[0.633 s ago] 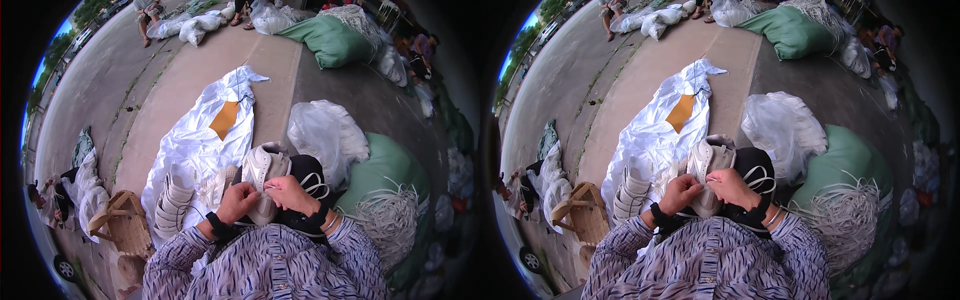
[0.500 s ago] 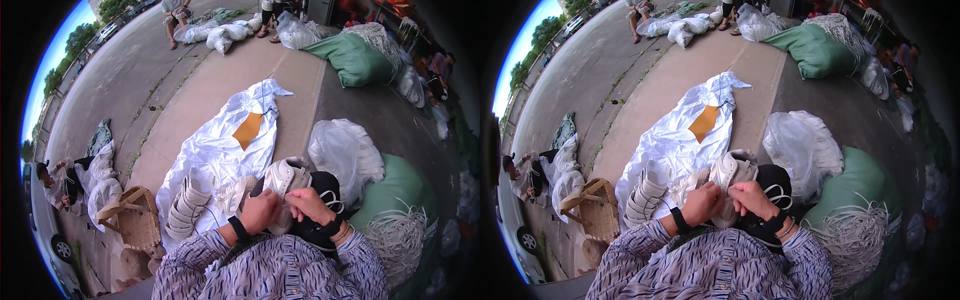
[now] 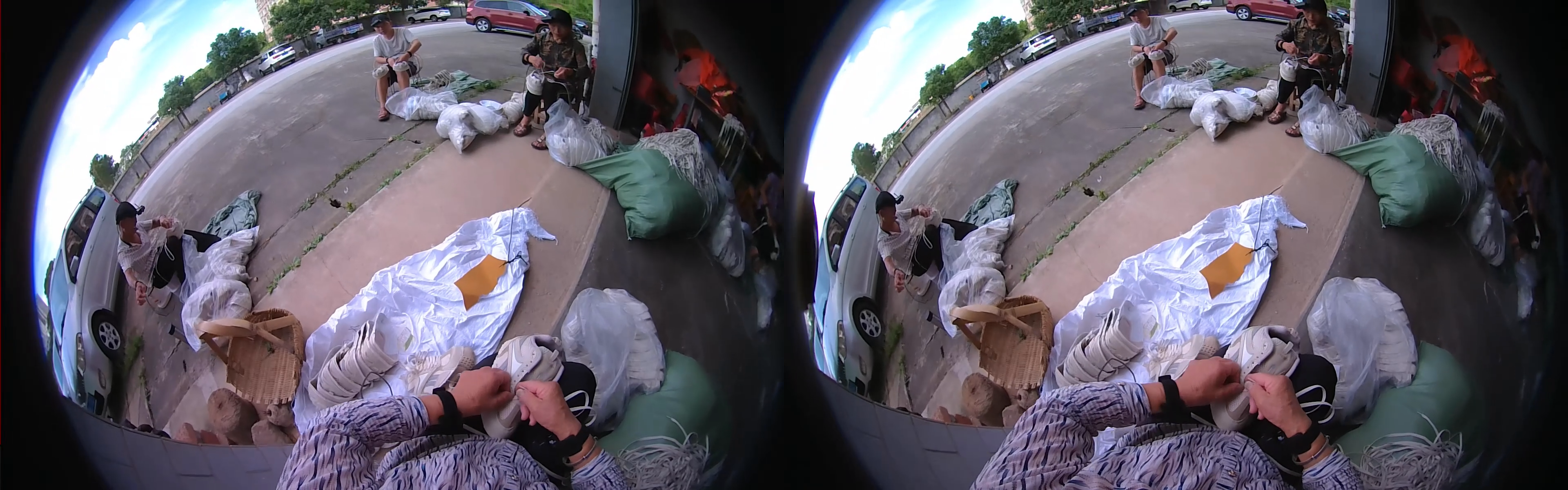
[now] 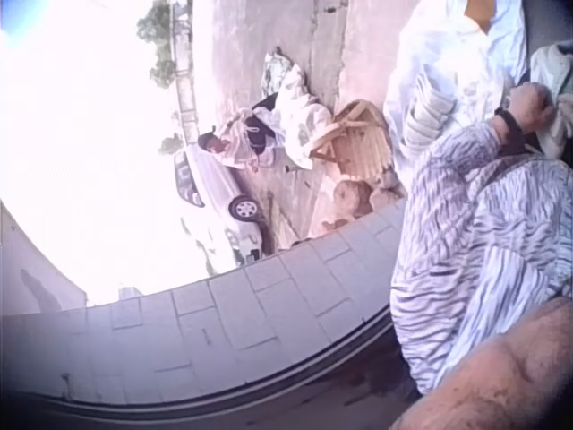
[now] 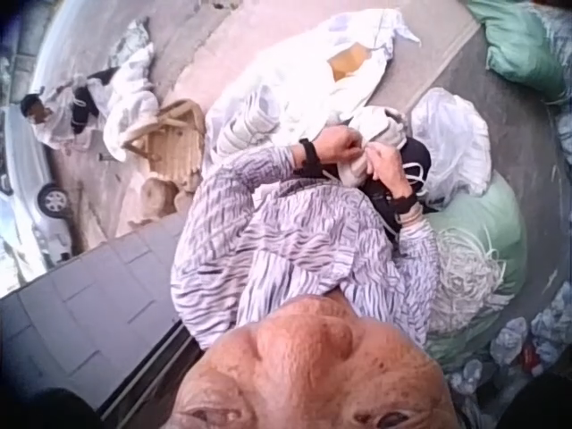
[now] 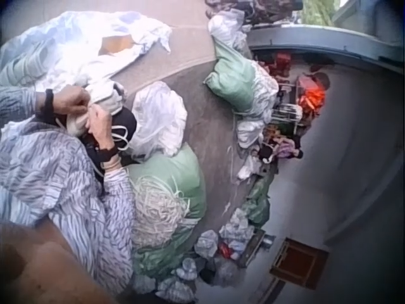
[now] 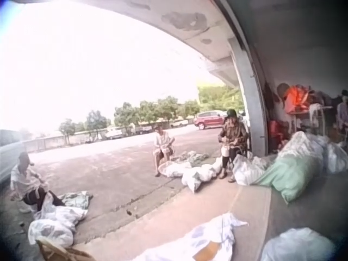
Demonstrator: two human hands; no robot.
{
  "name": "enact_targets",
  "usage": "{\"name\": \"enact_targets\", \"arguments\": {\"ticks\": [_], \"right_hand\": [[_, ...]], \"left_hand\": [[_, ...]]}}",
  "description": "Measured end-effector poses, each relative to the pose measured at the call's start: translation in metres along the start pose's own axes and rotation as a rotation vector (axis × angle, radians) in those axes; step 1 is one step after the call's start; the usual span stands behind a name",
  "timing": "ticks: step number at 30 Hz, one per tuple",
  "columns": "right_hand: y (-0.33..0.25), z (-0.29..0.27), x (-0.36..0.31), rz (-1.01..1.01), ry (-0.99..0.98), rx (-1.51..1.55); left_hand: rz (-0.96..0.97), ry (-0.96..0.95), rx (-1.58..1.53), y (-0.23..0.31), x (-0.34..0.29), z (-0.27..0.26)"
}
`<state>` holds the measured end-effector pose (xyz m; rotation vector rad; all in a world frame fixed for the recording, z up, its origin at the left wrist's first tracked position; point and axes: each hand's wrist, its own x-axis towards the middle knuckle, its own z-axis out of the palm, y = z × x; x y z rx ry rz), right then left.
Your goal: Insert laces into a white sneaker and tie them.
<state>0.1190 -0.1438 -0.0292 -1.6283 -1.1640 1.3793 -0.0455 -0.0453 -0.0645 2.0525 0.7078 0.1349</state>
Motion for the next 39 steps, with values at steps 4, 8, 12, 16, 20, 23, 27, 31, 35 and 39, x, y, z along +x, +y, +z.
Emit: {"name": "enact_targets", "arguments": {"ticks": [4, 8, 12, 16, 20, 23, 27, 31, 35, 39], "right_hand": [[-0.004, 0.002, -0.003, 0.030, 0.029, -0.183], [-0.001, 0.013, -0.004, -0.195, 0.145, -0.424], [0.007, 0.015, -0.003, -0.205, 0.235, -0.620], [0.013, 0.010, -0.004, -0.207, 0.243, -0.652], [0.013, 0.002, -0.001, -0.233, 0.244, -0.580], [0.013, -0.001, 0.003, -0.160, 0.099, -0.492], [0.013, -0.009, 0.015, 0.115, -0.014, -0.217], [0.008, -0.044, 0.027, -0.276, 0.482, -0.261], [0.011, -0.096, 0.019, -0.048, 0.666, 0.118], [0.025, -0.096, 0.007, 0.119, 0.471, 0.290]], "left_hand": [[0.349, 0.153, 0.332, 0.005, 0.005, -0.012], [0.398, 0.116, 0.349, 0.019, 0.015, -0.022], [0.462, -0.222, 0.677, 0.036, 0.032, -0.031], [0.498, -0.271, 0.753, 0.049, 0.038, -0.039], [0.369, -0.337, 0.578, 0.051, 0.031, -0.039], [0.533, -0.171, 0.567, 0.039, 0.025, -0.035], [0.620, -0.146, 0.485, 0.014, 0.030, -0.029], [0.604, -0.175, 0.570, 0.007, 0.030, -0.027], [0.629, -0.101, 0.310, 0.050, 0.027, -0.056], [0.841, 0.071, -0.011, 0.135, 0.001, -0.097]]}}
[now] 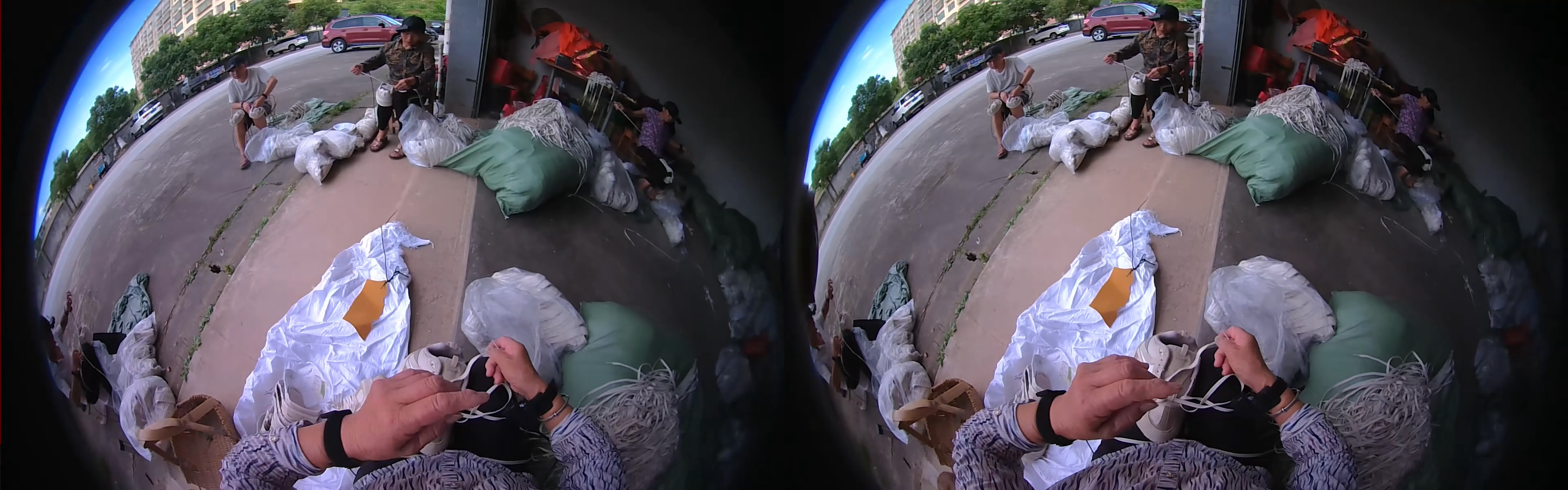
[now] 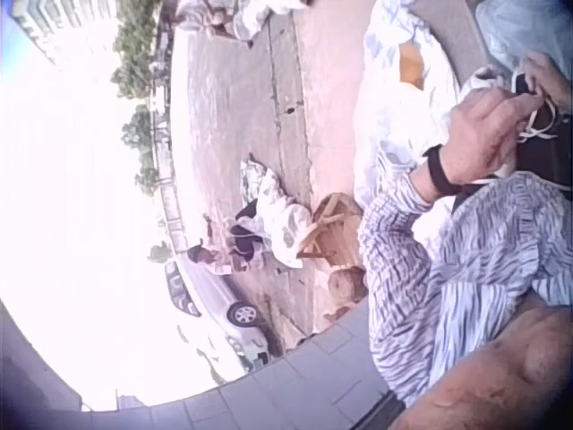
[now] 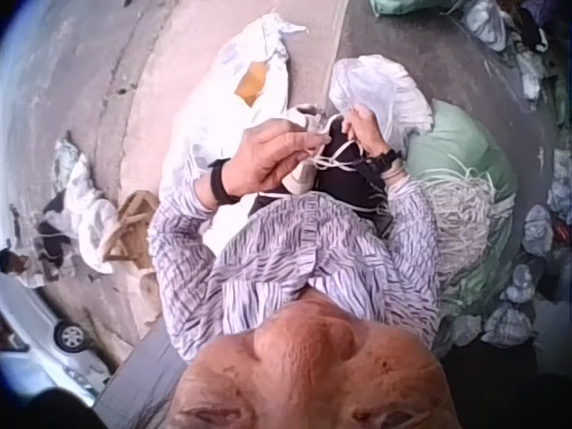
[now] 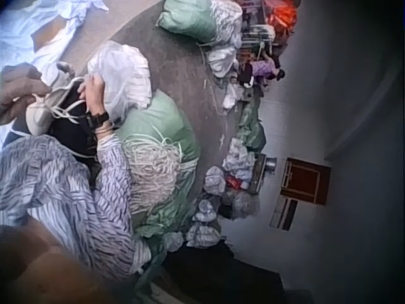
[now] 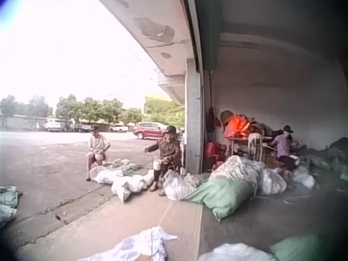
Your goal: Insert laces into a white sneaker and tie them.
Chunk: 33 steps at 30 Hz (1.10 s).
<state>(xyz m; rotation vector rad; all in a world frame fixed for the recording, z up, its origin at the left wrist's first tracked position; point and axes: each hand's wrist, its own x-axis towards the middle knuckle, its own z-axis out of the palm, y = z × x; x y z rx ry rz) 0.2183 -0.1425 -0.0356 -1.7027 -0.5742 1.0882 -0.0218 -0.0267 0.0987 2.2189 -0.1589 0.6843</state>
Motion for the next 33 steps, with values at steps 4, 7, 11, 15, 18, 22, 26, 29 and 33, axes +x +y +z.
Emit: {"name": "enact_targets", "arguments": {"ticks": [4, 7, 11, 15, 18, 22, 26, 29, 33], "right_hand": [[0.003, 0.012, -0.011, -0.069, -0.081, 0.166], [-0.006, 0.014, -0.016, -0.002, -0.121, 0.180], [-0.020, 0.015, -0.024, -0.105, -0.128, 0.192], [-0.026, 0.010, -0.031, -0.161, -0.082, 0.113], [-0.031, 0.004, -0.038, -0.236, -0.102, 0.125], [-0.042, 0.005, -0.048, -0.313, -0.100, 0.090], [-0.051, 0.014, -0.052, -0.288, -0.068, 0.028], [-0.054, 0.018, -0.054, -0.318, -0.068, 0.036], [-0.052, 0.017, -0.053, -0.349, -0.107, -0.032]], "left_hand": [[0.330, -0.146, -0.517, 0.067, 0.029, -0.025], [0.431, -0.181, -0.651, 0.078, 0.041, -0.020], [0.485, -0.157, -0.709, 0.079, 0.033, -0.019], [0.549, -0.178, -0.720, 0.066, 0.026, -0.025], [0.492, -0.160, -0.642, 0.041, 0.024, -0.024], [-0.457, 0.027, -0.307, -0.014, 0.011, 0.018], [-0.513, -0.057, 0.033, -0.057, -0.005, 0.071], [-0.688, 0.010, -0.555, -0.072, -0.009, 0.093], [-0.660, 0.152, -0.735, -0.072, -0.011, 0.098]]}}
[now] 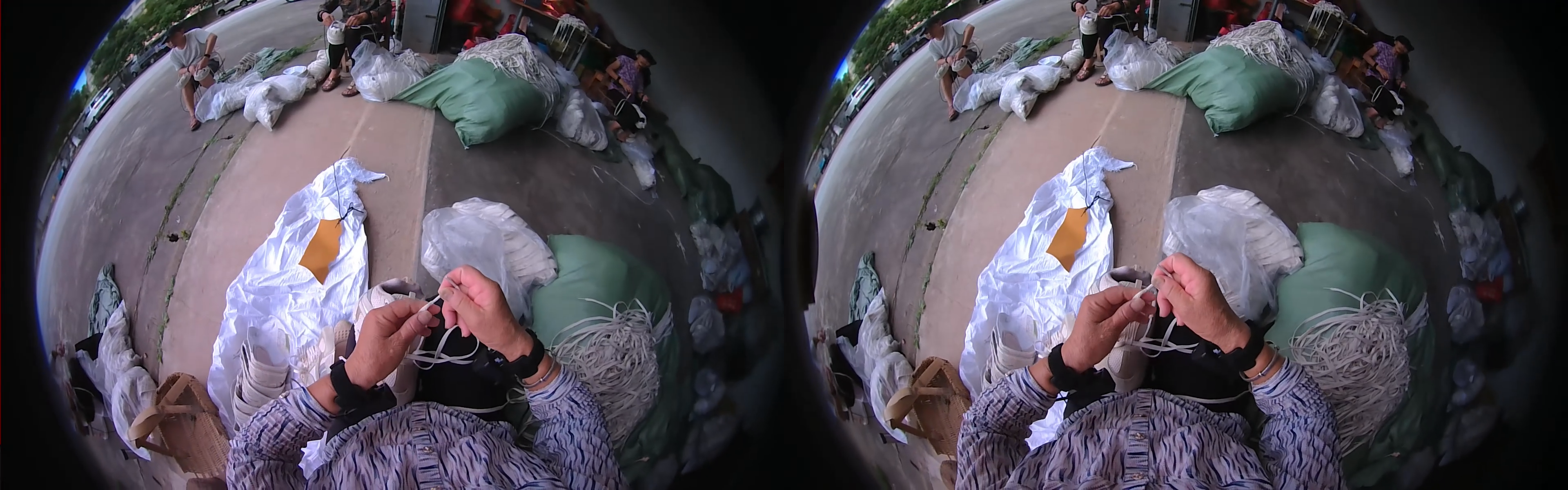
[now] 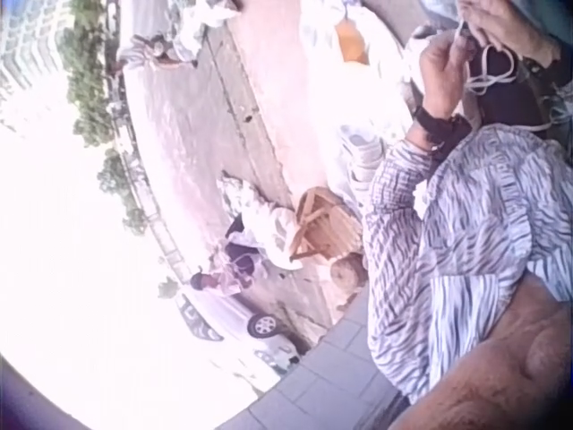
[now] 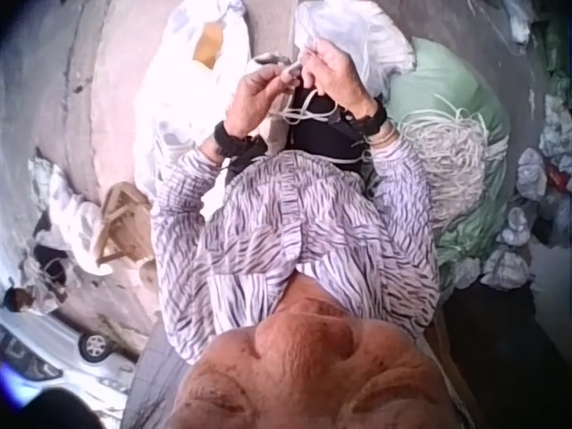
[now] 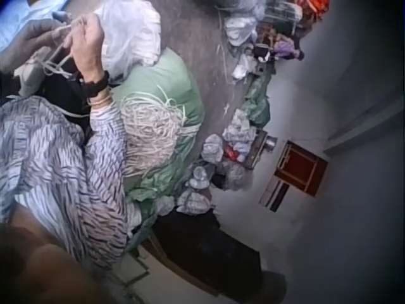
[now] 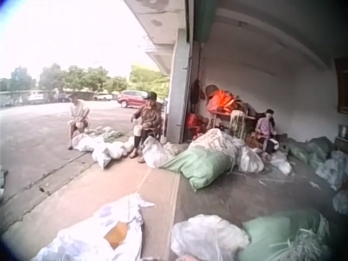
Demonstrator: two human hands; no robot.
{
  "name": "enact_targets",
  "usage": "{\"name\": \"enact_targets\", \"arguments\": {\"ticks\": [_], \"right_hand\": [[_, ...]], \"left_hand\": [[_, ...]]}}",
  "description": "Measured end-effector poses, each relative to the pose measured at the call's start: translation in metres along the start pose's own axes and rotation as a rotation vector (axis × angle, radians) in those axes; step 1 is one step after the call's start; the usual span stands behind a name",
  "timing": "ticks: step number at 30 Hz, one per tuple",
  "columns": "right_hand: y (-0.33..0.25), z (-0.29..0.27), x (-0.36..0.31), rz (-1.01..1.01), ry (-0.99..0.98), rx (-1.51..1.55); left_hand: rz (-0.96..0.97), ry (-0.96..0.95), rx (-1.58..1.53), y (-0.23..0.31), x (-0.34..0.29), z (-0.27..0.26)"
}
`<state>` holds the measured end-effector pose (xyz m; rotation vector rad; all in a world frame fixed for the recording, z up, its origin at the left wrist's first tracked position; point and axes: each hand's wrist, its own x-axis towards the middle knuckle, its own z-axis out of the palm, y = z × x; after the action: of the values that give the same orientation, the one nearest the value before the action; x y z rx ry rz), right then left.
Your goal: Insert laces into a white sneaker and tie them.
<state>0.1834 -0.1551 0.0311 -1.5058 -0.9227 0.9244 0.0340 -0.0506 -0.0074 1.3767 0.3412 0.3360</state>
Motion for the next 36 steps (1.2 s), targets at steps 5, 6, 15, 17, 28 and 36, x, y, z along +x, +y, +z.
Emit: {"name": "enact_targets", "arguments": {"ticks": [5, 6, 15, 17, 28, 36], "right_hand": [[0.008, 0.000, 0.005, 0.050, 0.109, 0.029], [0.009, 0.000, 0.006, 0.018, 0.060, 0.064], [0.017, 0.022, 0.008, 0.092, -0.077, 0.395], [0.018, 0.028, 0.009, 0.126, -0.041, 0.461], [0.045, 0.010, 0.040, 0.293, 0.090, 0.638], [-0.082, -0.254, 0.071, -0.112, 0.699, 0.567]], "left_hand": [[-0.063, 0.083, -0.125, 0.001, 0.001, -0.004], [-0.050, 0.078, -0.131, 0.001, 0.001, -0.005], [-0.023, 0.118, -0.110, -0.001, 0.007, 0.001], [-0.020, 0.129, -0.097, -0.001, 0.009, 0.000], [0.152, -0.098, 1.123, -0.050, -0.045, -0.038], [0.292, -0.128, 1.216, -0.074, -0.046, -0.052]]}}
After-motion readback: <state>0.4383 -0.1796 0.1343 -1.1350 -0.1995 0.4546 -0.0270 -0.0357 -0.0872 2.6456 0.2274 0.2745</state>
